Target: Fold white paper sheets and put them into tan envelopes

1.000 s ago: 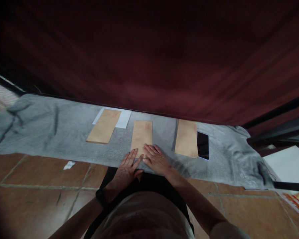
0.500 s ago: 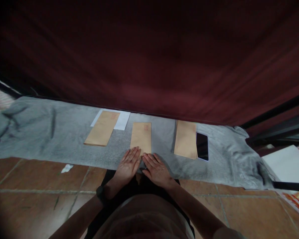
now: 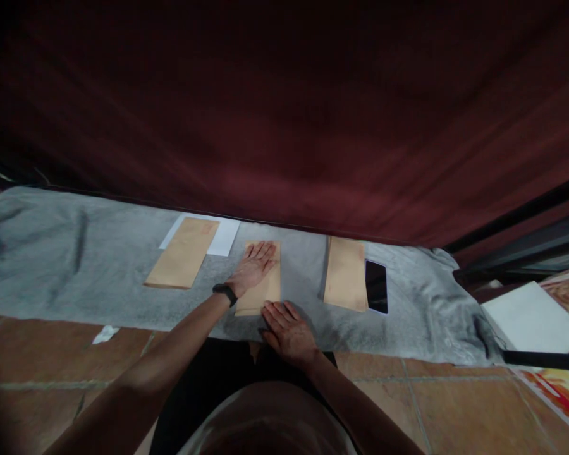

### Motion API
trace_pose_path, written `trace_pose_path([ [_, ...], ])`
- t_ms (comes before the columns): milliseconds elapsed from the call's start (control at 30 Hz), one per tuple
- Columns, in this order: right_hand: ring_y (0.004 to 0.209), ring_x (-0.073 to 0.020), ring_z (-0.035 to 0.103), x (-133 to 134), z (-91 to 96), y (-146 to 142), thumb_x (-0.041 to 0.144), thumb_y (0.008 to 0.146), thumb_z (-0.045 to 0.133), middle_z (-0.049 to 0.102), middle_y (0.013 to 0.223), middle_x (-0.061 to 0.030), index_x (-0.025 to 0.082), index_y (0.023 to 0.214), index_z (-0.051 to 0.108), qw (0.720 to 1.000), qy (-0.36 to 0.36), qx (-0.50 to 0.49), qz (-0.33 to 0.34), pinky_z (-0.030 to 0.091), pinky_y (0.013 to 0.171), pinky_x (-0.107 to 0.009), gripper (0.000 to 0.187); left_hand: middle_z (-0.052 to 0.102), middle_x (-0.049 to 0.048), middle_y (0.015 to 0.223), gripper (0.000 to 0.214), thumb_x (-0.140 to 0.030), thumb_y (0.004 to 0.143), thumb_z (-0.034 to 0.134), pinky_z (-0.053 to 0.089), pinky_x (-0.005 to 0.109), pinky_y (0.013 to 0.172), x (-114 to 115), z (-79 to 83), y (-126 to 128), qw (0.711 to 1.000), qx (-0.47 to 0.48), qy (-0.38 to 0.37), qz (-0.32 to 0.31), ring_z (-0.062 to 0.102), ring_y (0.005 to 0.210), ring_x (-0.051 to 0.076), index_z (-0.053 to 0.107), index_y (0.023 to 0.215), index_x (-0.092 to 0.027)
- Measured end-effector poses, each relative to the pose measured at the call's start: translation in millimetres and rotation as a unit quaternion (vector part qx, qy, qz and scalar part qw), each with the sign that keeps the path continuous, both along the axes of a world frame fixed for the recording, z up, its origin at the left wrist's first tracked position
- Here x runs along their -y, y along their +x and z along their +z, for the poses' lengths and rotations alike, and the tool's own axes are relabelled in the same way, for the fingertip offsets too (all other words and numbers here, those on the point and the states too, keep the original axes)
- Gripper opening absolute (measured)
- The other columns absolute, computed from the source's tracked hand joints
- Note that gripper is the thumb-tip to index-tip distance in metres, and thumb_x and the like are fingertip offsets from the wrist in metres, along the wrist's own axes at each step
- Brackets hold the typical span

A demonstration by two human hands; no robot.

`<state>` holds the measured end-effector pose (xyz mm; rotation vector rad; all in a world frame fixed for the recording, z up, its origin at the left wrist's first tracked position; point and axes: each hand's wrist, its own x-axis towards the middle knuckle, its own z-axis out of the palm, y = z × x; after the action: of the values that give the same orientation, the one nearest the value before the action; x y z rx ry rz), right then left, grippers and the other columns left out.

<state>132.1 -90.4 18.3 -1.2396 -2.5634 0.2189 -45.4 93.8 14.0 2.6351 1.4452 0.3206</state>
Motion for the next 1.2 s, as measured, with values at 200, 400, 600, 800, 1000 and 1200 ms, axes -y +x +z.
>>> trace_pose_path([
  [200,0.145,-0.022,0.044,0.1,-2.5,-1.6,0.034,0.104,0.047,0.046,0.157,-0.0084,0.02,0.155,0.04,1.0,0.005,-0.004,-0.004,0.035,0.123,-0.047,0.053,0.037,0.0063,0.164,0.056,-0.039,0.105,0.028,0.015,0.053,0.126,6.0,-2.0,3.0,1.0,0.003,0.002,-0.026,0.026,0.154,0.027,0.039,0.156,-0.02],
  [400,0.146,-0.0219,0.044,0.1,-4.3,-1.2,0.033,0.104,0.049,0.046,0.157,-0.0089,0.018,0.154,0.043,1.0,0.01,0.005,-0.005,0.033,0.124,-0.046,0.053,0.038,0.0071,0.163,0.057,-0.041,0.105,0.027,0.012,0.047,0.127,19.8,-1.4,1.8,0.998,0.004,-0.01,-0.055,0.026,0.154,0.022,0.038,0.156,-0.018],
  [600,0.144,-0.0212,0.046,0.2,-10.4,-2.0,0.034,0.102,0.053,0.049,0.155,-0.0076,0.019,0.149,0.05,0.999,0.031,-0.005,-0.014,0.032,0.124,-0.044,0.049,0.033,0.0033,0.166,0.058,-0.045,0.107,0.022,0.009,0.043,0.128,35.9,1.9,-4.6,0.995,0.002,-0.06,-0.082,0.02,0.156,0.019,0.035,0.158,-0.02],
  [800,0.143,-0.021,0.047,1.0,-12.2,-3.0,0.033,0.103,0.051,0.053,0.152,-0.0077,0.018,0.148,0.051,0.999,0.047,-0.016,-0.019,0.031,0.124,-0.044,0.048,0.033,0.0015,0.166,0.059,-0.048,0.107,0.021,0.009,0.042,0.128,56.9,3.6,-13.1,0.99,0.013,-0.104,-0.095,0.017,0.157,0.018,0.034,0.159,-0.023],
  [1000,0.141,-0.0204,0.05,1.1,-15.5,-2.9,0.035,0.103,0.052,0.058,0.147,-0.0069,0.018,0.147,0.052,0.998,0.05,-0.025,-0.019,0.031,0.124,-0.043,0.047,0.032,0.0036,0.165,0.058,-0.047,0.108,0.021,0.013,0.041,0.128,80.0,10.7,-23.3,0.987,0.02,-0.115,-0.11,0.021,0.156,0.018,0.036,0.157,-0.02],
  [1200,0.139,-0.0225,0.052,2.7,-17.7,-3.3,0.035,0.102,0.053,0.061,0.144,-0.0085,0.017,0.142,0.058,0.997,0.06,-0.026,-0.03,0.033,0.123,-0.046,0.044,0.039,0.0046,0.162,0.056,-0.049,0.108,0.024,0.02,0.041,0.127,116.5,15.9,-33.7,0.987,0.046,-0.106,-0.115,0.029,0.153,0.017,0.044,0.153,-0.022],
])
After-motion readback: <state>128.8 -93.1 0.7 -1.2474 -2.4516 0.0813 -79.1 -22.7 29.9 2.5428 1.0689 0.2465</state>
